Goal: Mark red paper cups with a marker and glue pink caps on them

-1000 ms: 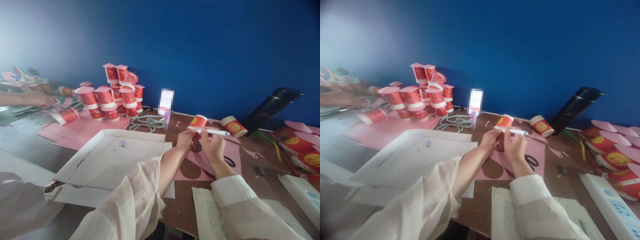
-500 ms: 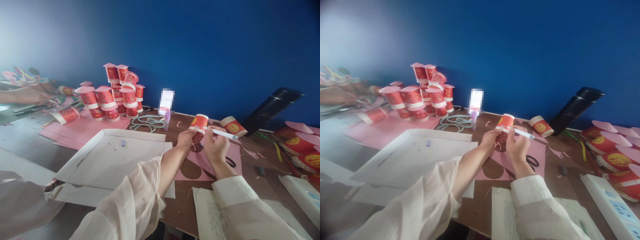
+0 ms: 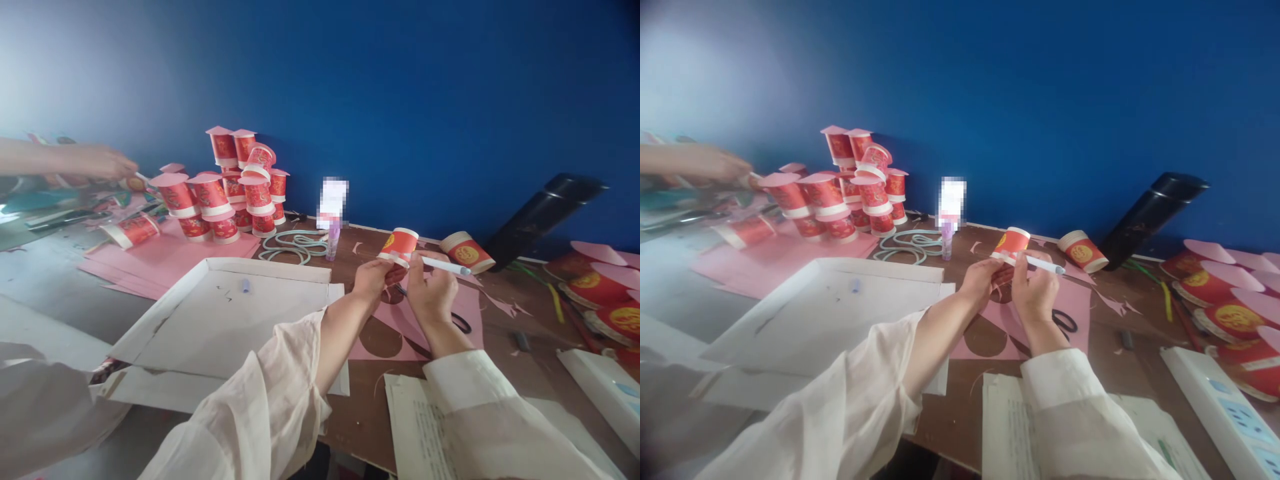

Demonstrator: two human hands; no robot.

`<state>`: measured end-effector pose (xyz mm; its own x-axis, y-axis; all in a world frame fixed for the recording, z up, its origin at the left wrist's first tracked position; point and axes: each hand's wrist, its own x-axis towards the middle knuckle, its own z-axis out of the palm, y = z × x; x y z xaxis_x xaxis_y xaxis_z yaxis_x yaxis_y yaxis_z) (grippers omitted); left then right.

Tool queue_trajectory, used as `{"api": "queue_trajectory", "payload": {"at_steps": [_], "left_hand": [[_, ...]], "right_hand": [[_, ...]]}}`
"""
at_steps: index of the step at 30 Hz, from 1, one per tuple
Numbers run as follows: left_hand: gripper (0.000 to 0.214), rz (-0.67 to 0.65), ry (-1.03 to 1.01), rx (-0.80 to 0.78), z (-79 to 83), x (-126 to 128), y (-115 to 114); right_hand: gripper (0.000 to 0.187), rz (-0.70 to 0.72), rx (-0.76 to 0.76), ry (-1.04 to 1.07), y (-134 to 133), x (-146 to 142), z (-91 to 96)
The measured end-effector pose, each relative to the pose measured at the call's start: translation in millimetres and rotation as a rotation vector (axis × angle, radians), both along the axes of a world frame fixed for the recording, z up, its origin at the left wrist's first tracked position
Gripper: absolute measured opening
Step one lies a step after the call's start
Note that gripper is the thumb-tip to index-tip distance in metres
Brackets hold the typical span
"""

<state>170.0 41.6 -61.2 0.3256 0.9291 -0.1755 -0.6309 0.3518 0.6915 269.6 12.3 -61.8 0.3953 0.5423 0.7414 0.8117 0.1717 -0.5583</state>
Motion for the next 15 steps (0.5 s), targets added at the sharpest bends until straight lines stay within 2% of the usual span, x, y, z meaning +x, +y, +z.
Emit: {"api": "queue_trajectory", "payload": {"at_steps": [15], "left_hand": [[0.023,-0.005,-0.019,-0.013,2.6,0.1,-1.7]], "right_hand": [[0.03,0.0,-0.083,0.011,-1.9,-1.6,2.4]]}}
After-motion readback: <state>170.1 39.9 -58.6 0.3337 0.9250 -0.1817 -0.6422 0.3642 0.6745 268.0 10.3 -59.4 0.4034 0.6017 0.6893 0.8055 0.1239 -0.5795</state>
